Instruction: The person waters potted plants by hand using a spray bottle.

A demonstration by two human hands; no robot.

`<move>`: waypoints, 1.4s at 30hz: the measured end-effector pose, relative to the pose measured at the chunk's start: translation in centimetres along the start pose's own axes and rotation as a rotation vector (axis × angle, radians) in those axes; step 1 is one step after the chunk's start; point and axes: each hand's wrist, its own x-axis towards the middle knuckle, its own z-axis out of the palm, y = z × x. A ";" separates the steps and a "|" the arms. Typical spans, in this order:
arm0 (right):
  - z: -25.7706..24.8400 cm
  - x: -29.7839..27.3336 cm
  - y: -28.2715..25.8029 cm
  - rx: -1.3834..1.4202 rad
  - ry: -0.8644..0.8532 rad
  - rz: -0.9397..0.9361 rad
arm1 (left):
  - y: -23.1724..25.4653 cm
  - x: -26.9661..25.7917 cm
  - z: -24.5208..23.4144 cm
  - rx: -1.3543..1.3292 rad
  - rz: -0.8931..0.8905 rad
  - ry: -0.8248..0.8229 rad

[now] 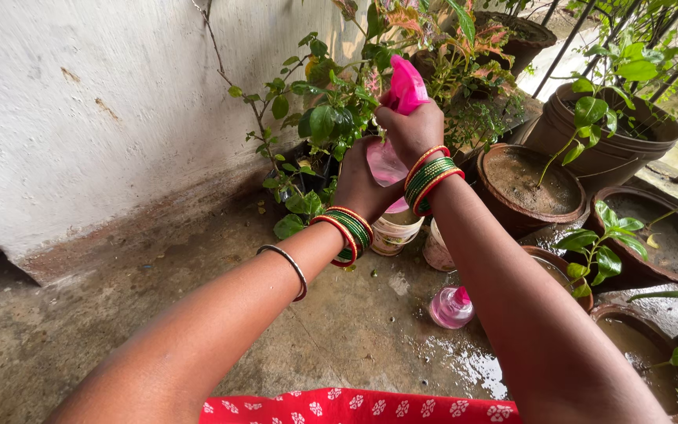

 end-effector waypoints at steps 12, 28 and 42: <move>-0.2 -0.5 -0.9 -0.027 0.020 -0.016 | 0.6 0.0 -0.6 -0.009 0.011 -0.023; -0.6 -0.6 -1.7 -0.030 0.050 -0.047 | 1.8 0.1 -0.9 -0.044 -0.036 -0.042; -0.6 -0.2 -1.0 0.089 0.028 -0.110 | 1.9 0.3 -1.1 -0.043 -0.022 -0.041</move>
